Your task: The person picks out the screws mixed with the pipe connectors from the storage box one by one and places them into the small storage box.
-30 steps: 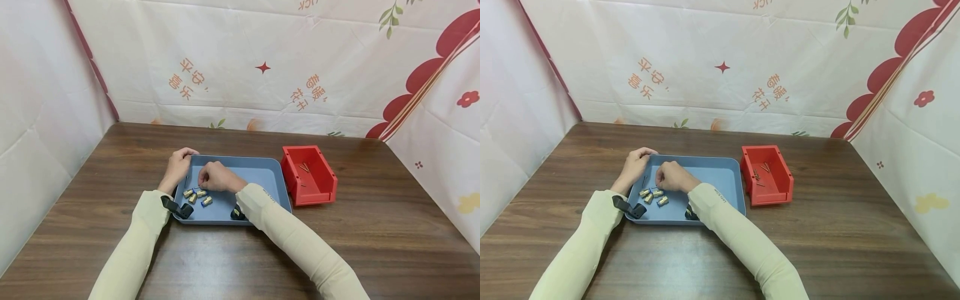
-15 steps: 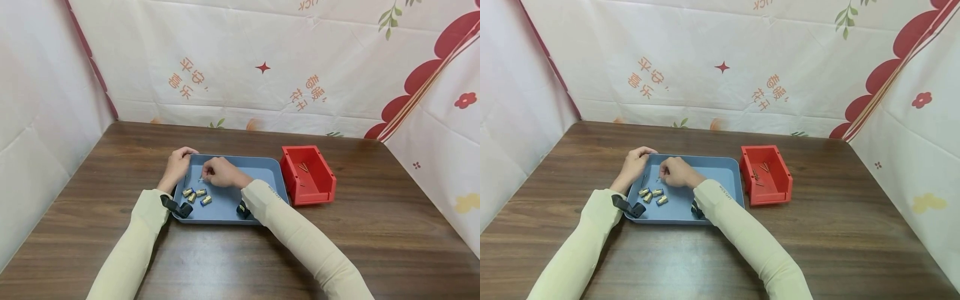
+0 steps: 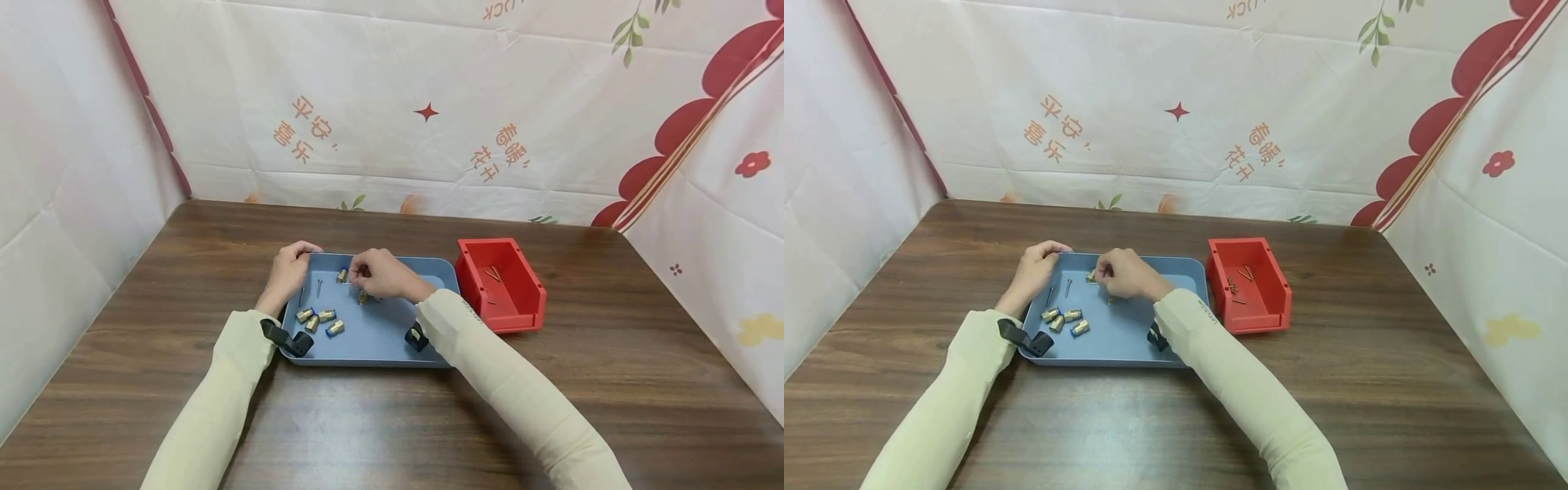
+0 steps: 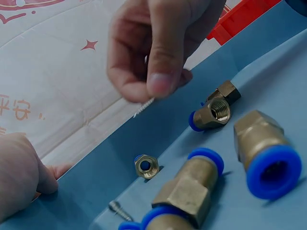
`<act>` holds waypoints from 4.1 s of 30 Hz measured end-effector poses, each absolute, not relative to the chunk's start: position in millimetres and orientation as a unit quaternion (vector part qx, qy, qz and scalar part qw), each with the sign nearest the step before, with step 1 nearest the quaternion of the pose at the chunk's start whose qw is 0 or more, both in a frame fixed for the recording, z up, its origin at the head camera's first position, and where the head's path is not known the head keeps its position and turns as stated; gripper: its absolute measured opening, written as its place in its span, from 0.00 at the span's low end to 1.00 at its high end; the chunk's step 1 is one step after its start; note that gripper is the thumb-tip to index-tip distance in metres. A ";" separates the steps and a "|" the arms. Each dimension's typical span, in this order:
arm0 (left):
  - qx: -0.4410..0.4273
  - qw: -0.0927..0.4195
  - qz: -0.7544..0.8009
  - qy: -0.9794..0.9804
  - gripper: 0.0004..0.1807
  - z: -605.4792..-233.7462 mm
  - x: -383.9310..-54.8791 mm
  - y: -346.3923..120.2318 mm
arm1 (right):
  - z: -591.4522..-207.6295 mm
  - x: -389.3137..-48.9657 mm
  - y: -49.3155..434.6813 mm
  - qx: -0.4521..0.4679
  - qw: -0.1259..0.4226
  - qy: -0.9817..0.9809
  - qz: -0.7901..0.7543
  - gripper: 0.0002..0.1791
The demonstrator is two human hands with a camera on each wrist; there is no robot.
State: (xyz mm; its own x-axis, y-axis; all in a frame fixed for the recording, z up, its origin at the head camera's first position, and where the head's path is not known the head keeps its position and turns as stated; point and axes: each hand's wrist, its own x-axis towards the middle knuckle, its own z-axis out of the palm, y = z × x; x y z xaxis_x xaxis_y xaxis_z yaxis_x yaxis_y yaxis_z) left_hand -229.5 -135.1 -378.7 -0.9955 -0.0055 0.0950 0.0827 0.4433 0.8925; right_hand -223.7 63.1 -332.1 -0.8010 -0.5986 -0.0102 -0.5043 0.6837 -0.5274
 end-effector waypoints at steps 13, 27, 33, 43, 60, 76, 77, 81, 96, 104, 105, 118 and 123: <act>-0.028 0.031 -0.530 -0.847 0.19 -378.1 -228.6 -135.9 | -312.8 -224.3 109.9 -0.272 0.079 0.924 -0.255 0.04; -0.030 0.033 -0.532 -0.846 0.19 -378.3 -228.5 -134.9 | -298.7 -222.2 170.8 -0.211 0.045 0.939 -0.269 0.03; -0.033 0.034 -0.533 -0.845 0.19 -378.4 -229.3 -135.3 | -297.9 -221.0 190.8 -0.212 0.034 0.938 -0.274 0.03; -0.027 0.035 -0.532 -0.846 0.19 -380.7 -227.9 -136.5 | -299.3 -215.7 228.6 -0.183 0.022 0.946 -0.267 0.03; -0.030 0.038 -0.531 -0.846 0.19 -380.8 -228.3 -135.2 | -304.2 -204.7 269.8 -0.152 0.006 0.960 -0.234 0.05; -0.033 0.040 -0.530 -0.846 0.19 -381.2 -228.6 -135.0 | -308.0 -204.8 272.9 -0.147 0.007 0.961 -0.236 0.05; -0.034 0.040 -0.530 -0.846 0.19 -381.1 -228.6 -135.0 | -308.0 -204.7 272.7 -0.147 0.007 0.960 -0.236 0.05; -0.034 0.041 -0.530 -0.847 0.19 -381.0 -228.7 -135.0 | -307.9 -204.1 272.0 -0.145 0.006 0.960 -0.238 0.04; -0.030 0.037 -0.532 -0.845 0.19 -379.9 -229.2 -135.4 | -306.1 -206.0 270.8 -0.131 0.020 0.962 -0.240 0.06; -0.035 0.034 -0.538 -0.841 0.19 -379.0 -228.5 -136.1 | -298.7 -207.9 265.4 -0.119 0.032 0.963 -0.241 0.10; -0.036 0.034 -0.539 -0.841 0.19 -379.2 -228.5 -136.2 | -297.7 -208.3 264.1 -0.119 0.032 0.963 -0.240 0.10; -0.035 0.031 -0.545 -0.837 0.19 -380.3 -228.4 -136.8 | -290.5 -215.7 248.8 -0.138 0.024 0.962 -0.233 0.08; -0.034 0.030 -0.543 -0.839 0.19 -379.2 -227.9 -137.0 | -287.5 -219.1 237.6 -0.148 0.016 0.960 -0.236 0.09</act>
